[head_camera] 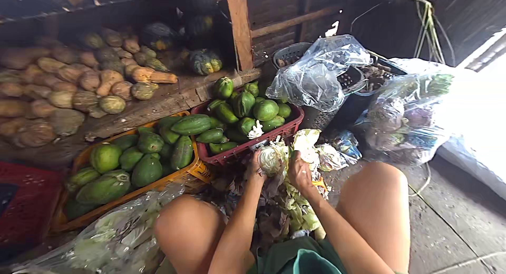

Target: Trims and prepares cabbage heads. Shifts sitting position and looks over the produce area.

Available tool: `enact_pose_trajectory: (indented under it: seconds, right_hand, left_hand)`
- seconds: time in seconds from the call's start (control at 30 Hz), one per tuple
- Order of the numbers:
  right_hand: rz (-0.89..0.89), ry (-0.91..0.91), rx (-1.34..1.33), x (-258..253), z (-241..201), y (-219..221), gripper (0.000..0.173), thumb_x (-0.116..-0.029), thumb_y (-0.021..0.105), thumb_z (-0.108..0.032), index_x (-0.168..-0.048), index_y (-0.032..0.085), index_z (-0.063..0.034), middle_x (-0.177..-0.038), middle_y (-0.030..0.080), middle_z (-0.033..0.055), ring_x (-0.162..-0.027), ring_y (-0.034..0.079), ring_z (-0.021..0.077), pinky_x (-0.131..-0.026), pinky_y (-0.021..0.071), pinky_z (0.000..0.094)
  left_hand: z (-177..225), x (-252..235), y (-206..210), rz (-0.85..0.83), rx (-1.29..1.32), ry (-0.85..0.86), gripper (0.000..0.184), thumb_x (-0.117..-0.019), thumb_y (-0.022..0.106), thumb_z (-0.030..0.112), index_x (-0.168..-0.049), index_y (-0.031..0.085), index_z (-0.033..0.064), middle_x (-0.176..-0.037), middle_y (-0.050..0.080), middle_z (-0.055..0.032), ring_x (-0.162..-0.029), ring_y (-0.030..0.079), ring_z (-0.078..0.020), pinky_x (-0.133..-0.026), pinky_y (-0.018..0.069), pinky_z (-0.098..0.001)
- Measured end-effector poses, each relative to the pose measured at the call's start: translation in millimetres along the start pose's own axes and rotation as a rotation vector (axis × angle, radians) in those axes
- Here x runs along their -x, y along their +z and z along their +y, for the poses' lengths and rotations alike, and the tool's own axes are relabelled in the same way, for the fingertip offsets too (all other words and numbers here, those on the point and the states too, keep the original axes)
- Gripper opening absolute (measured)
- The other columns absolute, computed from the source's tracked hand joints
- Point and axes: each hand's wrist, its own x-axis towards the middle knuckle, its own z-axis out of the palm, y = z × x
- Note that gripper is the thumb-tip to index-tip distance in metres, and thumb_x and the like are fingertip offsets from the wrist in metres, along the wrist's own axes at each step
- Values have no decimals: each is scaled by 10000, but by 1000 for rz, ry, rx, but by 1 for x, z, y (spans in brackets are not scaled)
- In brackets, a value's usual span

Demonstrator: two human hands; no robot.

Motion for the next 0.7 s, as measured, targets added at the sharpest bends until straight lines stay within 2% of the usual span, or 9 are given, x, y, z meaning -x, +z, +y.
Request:
enact_pose_trajectory:
  seconds: [0.07,0.17,0.27,0.4,0.47,0.57,0.6,0.63,0.7]
  right_hand:
    - [-57,7,153,6,4,27,473,-1079,383,-190,-1515,367,-7,-1349,605,238,-1077,698,395,-886,562,542]
    - [-62,-10,235,5,7,52,439,-1090,364,-187,-1485,404,0,-1339,609,239,-1036,711,392,-850,570,528]
    - [-88,-33,274,8,-3,52,417,-1084,381,-176,-1461,416,-1,-1337,610,243,-1008,719,396,-836,572,532]
    - [-180,62,334,7,-19,45,469,-1080,372,-156,-1528,331,-25,-1361,587,235,-1075,699,387,-878,562,522]
    - [-211,100,329,11,-28,40,481,-1079,387,-160,-1534,311,-25,-1325,602,238,-1109,687,388,-893,557,523]
    - [-281,135,297,21,-44,16,474,-1078,395,-178,-1523,306,-39,-1291,631,224,-1159,674,373,-925,547,528]
    - [-297,133,289,23,-48,7,465,-1082,382,-184,-1517,309,-40,-1285,637,220,-1165,671,371,-931,545,531]
    - [-308,129,280,24,-51,2,456,-1082,376,-185,-1511,316,-42,-1282,640,219,-1170,669,373,-933,542,536]
    - [-341,120,275,24,-55,-1,458,-1078,389,-180,-1507,313,-38,-1282,639,224,-1181,661,383,-938,538,542]
  left_hand:
    - [-2,-3,-3,27,-13,1,394,-1103,329,311,-1298,536,38,-1076,657,-120,-937,661,-194,-810,567,-384]
    - [-8,-6,-7,68,-5,-6,399,-1098,368,321,-1321,539,37,-1134,655,-139,-993,658,-211,-847,560,-404]
    - [-9,0,-6,91,-37,28,380,-1104,363,275,-1322,532,14,-1131,645,-136,-979,647,-184,-845,554,-366]
    - [-13,3,-4,136,-16,46,341,-1092,415,230,-1282,560,-13,-1102,655,-153,-958,653,-194,-844,557,-375]
    - [-11,9,0,143,-57,85,317,-1091,401,195,-1254,555,-29,-1064,645,-137,-916,645,-154,-818,554,-328]
    - [-4,18,3,170,-267,197,383,-1080,453,167,-1359,511,-89,-1268,605,-208,-1109,597,-162,-982,481,-307]
    - [-3,16,1,231,-337,241,454,-1043,549,186,-1401,482,-85,-1322,590,-237,-1186,589,-204,-1038,469,-342]
    - [-3,11,-3,304,-376,262,607,-982,661,222,-1460,418,-61,-1375,556,-263,-1258,568,-268,-1082,462,-402]
    - [-5,2,-14,384,-404,262,792,-918,755,258,-1524,329,-23,-1431,506,-278,-1312,530,-325,-1103,448,-458]
